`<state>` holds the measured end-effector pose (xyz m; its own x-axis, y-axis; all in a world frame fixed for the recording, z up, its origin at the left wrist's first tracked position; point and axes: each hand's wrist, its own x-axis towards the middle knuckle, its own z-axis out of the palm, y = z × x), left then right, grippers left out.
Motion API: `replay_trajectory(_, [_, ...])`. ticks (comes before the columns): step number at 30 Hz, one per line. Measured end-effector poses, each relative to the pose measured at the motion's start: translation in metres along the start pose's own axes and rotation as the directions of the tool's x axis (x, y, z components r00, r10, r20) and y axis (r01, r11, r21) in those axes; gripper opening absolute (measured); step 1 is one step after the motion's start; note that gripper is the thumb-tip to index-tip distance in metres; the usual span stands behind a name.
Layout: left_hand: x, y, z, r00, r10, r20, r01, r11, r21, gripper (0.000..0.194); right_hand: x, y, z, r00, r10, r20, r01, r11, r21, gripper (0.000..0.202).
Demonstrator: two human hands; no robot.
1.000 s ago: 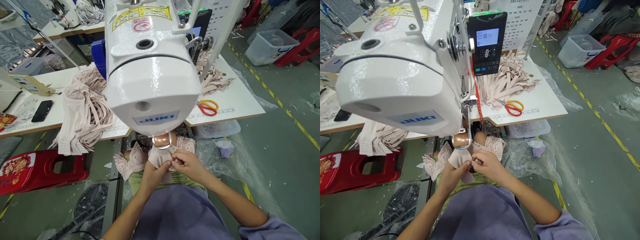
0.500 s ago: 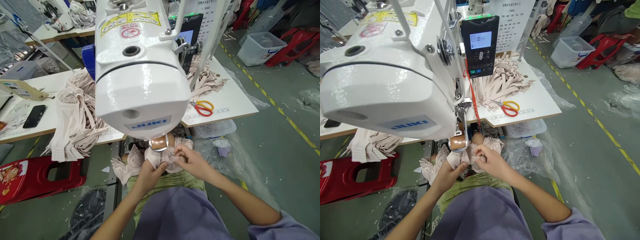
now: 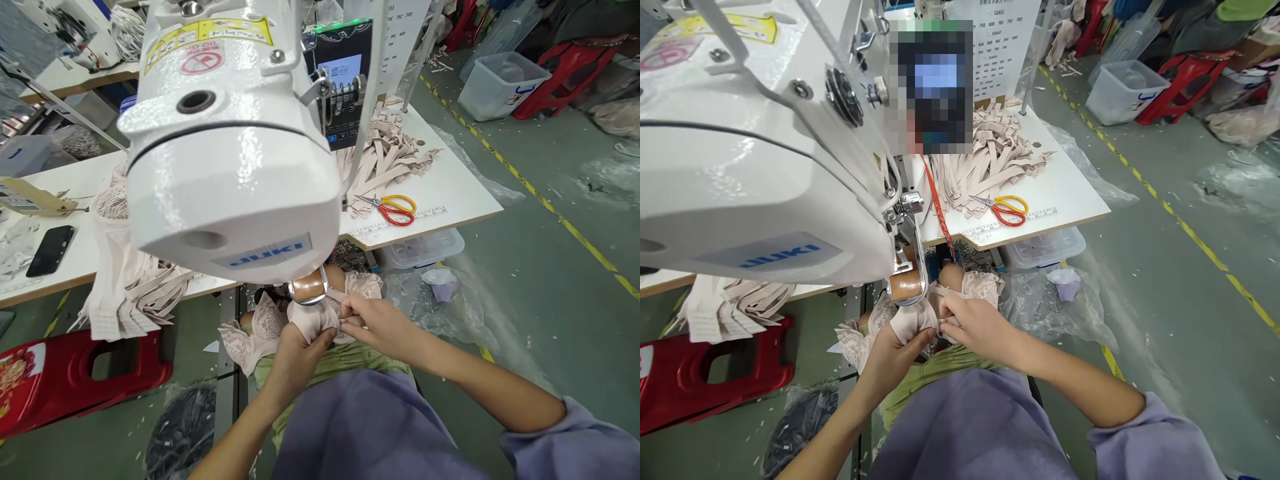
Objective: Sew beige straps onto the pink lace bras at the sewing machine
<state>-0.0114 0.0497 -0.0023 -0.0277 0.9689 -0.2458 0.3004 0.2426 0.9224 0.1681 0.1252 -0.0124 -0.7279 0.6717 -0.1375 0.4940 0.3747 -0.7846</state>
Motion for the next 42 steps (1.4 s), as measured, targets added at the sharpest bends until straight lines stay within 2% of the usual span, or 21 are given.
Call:
replay_trajectory(4, [0.001,-0.001,-0.001,0.999,-0.014,0.035,0.016,0.999,-0.050,0.023,0.006,0.002,-0.011,0.994,0.028,0.109,-0.036,0.997,0.073,0.009])
replay_trajectory(8, [0.003,-0.002,-0.001,0.995,-0.083,0.060,0.091,0.985,-0.143,0.029,0.011,0.003,-0.015,0.976,0.086,0.198,-0.141,0.950,0.280,0.016])
replay_trajectory(11, [0.006,-0.002,0.000,0.992,-0.126,0.022,0.128,0.976,-0.176,0.034,0.011,0.005,-0.010,0.966,0.138,0.219,-0.222,0.876,0.427,0.021])
replay_trajectory(14, [0.006,0.000,0.001,0.989,-0.144,-0.041,0.135,0.974,-0.181,0.037,0.010,0.004,-0.004,0.961,0.179,0.212,-0.264,0.825,0.500,0.025])
replay_trajectory(17, [0.006,0.001,0.002,0.984,-0.165,-0.059,0.150,0.966,-0.213,0.036,0.008,-0.001,-0.002,0.970,0.184,0.158,-0.239,0.837,0.492,0.023])
replay_trajectory(23, [0.007,0.001,0.002,0.983,-0.171,-0.071,0.140,0.937,-0.320,0.034,0.009,-0.014,-0.007,0.990,0.136,0.031,-0.139,0.939,0.315,0.018])
replay_trajectory(25, [0.003,-0.001,-0.002,0.984,-0.171,-0.045,0.148,0.936,-0.320,0.033,0.012,-0.016,-0.009,0.989,0.134,0.066,-0.149,0.928,0.343,0.015])
replay_trajectory(27, [-0.004,-0.009,-0.009,0.985,-0.169,-0.029,0.154,0.945,-0.289,0.035,0.016,-0.019,-0.013,0.977,0.137,0.162,-0.193,0.890,0.414,0.013])
replay_trajectory(29, [-0.013,-0.023,-0.012,0.982,-0.151,-0.110,0.113,0.950,-0.289,0.045,0.021,-0.021,-0.019,0.954,0.134,0.269,-0.257,0.827,0.499,0.015])
replay_trajectory(32, [-0.026,-0.047,-0.004,0.939,-0.080,-0.336,-0.078,0.898,-0.432,0.073,0.032,-0.028,-0.030,0.924,0.129,0.360,-0.336,0.726,0.601,0.023])
replay_trajectory(33, [-0.029,-0.052,0.002,0.927,-0.057,-0.370,-0.141,0.862,-0.487,0.085,0.036,-0.031,-0.034,0.915,0.119,0.386,-0.352,0.706,0.615,0.025])
replay_trajectory(34, [-0.032,-0.055,0.007,0.932,-0.039,-0.360,-0.165,0.839,-0.518,0.091,0.040,-0.035,-0.039,0.904,0.099,0.416,-0.360,0.701,0.616,0.025])
replay_trajectory(36, [-0.035,-0.055,0.012,0.953,0.010,-0.302,-0.169,0.846,-0.505,0.096,0.049,-0.045,-0.051,0.880,0.033,0.473,-0.333,0.752,0.569,0.025])
replay_trajectory(38, [-0.035,-0.050,0.005,0.953,0.095,-0.287,-0.214,0.883,-0.418,0.094,0.058,-0.056,-0.062,0.871,-0.038,0.489,-0.220,0.861,0.458,0.020])
replay_trajectory(40, [-0.031,-0.043,-0.012,0.914,0.240,-0.328,-0.342,0.890,-0.301,0.092,0.068,-0.065,-0.070,0.903,-0.066,0.425,-0.059,0.960,0.274,0.011])
replay_trajectory(42, [-0.024,-0.037,-0.033,0.834,0.429,-0.346,-0.485,0.870,-0.090,0.084,0.076,-0.070,-0.074,0.944,-0.088,0.317,0.081,0.996,0.036,0.008])
